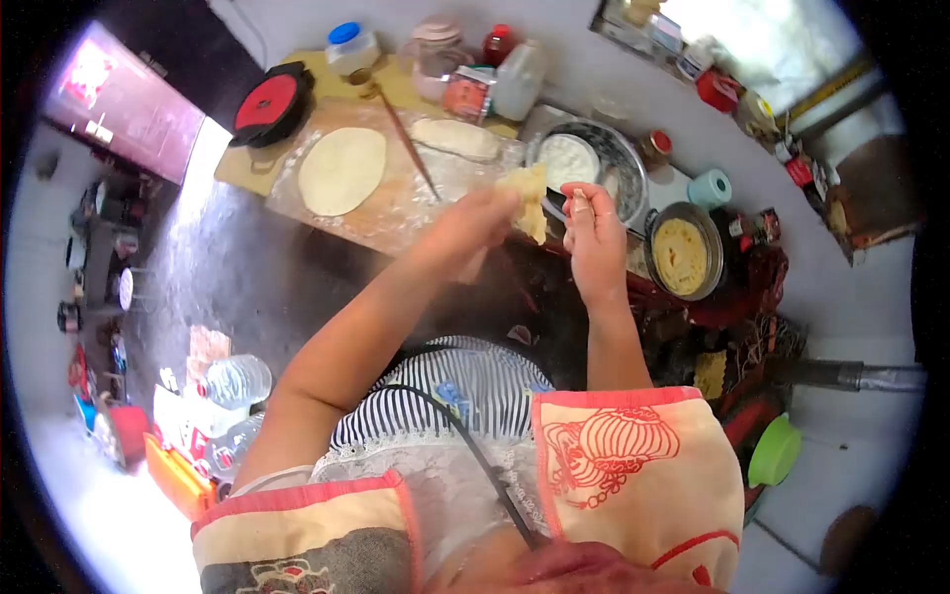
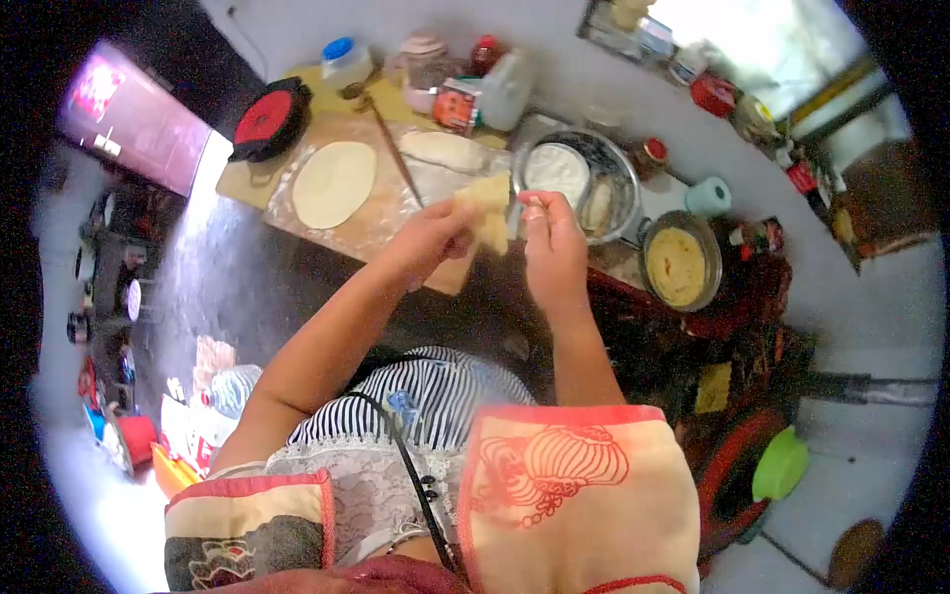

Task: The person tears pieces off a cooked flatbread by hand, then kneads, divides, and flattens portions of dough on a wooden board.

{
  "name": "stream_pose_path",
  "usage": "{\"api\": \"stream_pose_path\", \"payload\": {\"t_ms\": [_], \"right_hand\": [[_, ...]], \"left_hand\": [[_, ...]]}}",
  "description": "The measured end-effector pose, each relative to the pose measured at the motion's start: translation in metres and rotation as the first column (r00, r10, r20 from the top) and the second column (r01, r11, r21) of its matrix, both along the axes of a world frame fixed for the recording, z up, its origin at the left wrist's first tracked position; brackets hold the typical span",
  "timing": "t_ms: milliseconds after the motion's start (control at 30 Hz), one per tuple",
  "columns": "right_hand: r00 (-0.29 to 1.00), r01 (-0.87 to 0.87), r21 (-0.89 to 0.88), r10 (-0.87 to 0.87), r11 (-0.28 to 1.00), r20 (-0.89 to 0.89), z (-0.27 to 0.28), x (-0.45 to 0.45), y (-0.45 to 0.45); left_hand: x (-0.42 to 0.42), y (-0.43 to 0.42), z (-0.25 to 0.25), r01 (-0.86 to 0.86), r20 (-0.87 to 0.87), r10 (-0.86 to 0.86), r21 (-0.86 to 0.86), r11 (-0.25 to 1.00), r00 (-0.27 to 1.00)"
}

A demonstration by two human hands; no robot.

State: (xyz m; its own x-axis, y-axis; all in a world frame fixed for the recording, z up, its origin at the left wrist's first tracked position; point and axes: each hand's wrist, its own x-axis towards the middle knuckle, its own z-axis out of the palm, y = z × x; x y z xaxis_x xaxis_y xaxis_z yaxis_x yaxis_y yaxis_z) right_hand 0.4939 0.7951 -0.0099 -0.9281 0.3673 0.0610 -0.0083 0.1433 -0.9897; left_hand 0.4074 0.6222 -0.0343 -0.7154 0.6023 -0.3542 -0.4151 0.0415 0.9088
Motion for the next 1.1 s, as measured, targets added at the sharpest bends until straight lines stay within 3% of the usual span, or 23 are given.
{"api": "stream_pose_path", "payload": {"t_ms": [33, 100, 133, 200, 233, 300, 367, 433, 500, 533, 633, 767, 800, 967, 1000, 1100], "right_hand": [[0.993, 0.022, 0.254, 0.009, 0.967, -0.121, 0.002, -0.010, -0.023], [0.931, 0.163, 0.669, 0.113, 0.725, -0.348, 0.007, -0.026, -0.071], [0.959, 0.065, 0.823, 0.194, 0.564, -0.209, 0.015, -0.028, -0.095], [0.933, -0.081, 0.866, 0.343, 0.493, -0.108, 0.018, -0.030, -0.138], [0.919, -0.187, 0.811, 0.390, 0.554, -0.055, 0.020, -0.031, -0.154], [0.881, -0.379, 0.656, 0.472, 0.652, 0.040, 0.027, -0.032, -0.184], [0.827, -0.550, 0.148, 0.561, 0.822, -0.039, 0.016, -0.038, -0.203], [0.759, -0.608, 0.159, 0.628, 0.778, -0.169, 0.016, -0.045, -0.215], [0.803, -0.590, -0.265, 0.520, 0.762, -0.292, 0.022, -0.046, -0.230], [0.845, -0.512, -0.370, 0.376, 0.775, -0.380, 0.025, -0.050, -0.242], [0.931, -0.360, -0.296, 0.321, 0.885, -0.172, 0.014, -0.062, -0.247], [0.869, -0.455, -0.187, 0.480, 0.871, 0.123, 0.002, -0.068, -0.268], [0.847, -0.491, -0.249, 0.525, 0.834, 0.087, -0.002, -0.071, -0.274], [0.842, -0.505, -0.210, 0.531, 0.837, 0.094, -0.016, -0.098, -0.301], [0.833, -0.515, -0.218, 0.544, 0.829, 0.099, -0.018, -0.103, -0.305], [0.838, -0.439, -0.500, 0.541, 0.747, 0.072, -0.033, -0.128, -0.313]], "left_hand": [[0.000, -0.021, -0.001, -0.005, -0.007, 0.005, 0.002, 1.000, 1.000], [0.005, -0.058, -0.001, -0.012, -0.022, 0.012, 0.004, 1.000, 1.000], [0.010, -0.075, 0.008, -0.070, 0.044, 0.070, -0.005, 0.998, 0.997], [0.006, -0.108, 0.005, -0.116, 0.137, 0.094, 0.164, 0.980, 0.986], [0.006, -0.123, 0.007, -0.138, 0.186, 0.094, 0.243, 0.960, 0.978], [0.009, -0.154, 0.010, -0.188, 0.153, 0.158, 0.203, 0.961, 0.976], [0.010, -0.181, 0.017, -0.230, 0.116, 0.213, 0.157, 0.960, 0.970], [0.007, -0.208, 0.006, -0.176, 0.066, 0.166, 0.209, 0.962, 0.984], [0.005, -0.228, 0.002, -0.147, 0.067, 0.135, 0.241, 0.959, 0.989], [0.004, -0.237, 0.002, -0.155, 0.093, 0.136, 0.250, 0.956, 0.986], [-0.001, -0.265, -0.004, -0.200, 0.052, 0.193, 0.243, 0.949, 0.980], [-0.001, -0.293, 0.006, -0.213, 0.029, 0.212, 0.227, 0.950, 0.977], [-0.002, -0.295, 0.007, -0.214, 0.017, 0.215, 0.186, 0.959, 0.977], [-0.015, -0.314, 0.008, -0.283, -0.050, 0.285, 0.039, 0.958, 0.957], [-0.018, -0.319, 0.006, -0.337, 0.060, 0.332, 0.094, 0.937, 0.941], [-0.040, -0.333, -0.003, -0.533, 0.366, 0.430, 0.253, 0.808, 0.825]]}}
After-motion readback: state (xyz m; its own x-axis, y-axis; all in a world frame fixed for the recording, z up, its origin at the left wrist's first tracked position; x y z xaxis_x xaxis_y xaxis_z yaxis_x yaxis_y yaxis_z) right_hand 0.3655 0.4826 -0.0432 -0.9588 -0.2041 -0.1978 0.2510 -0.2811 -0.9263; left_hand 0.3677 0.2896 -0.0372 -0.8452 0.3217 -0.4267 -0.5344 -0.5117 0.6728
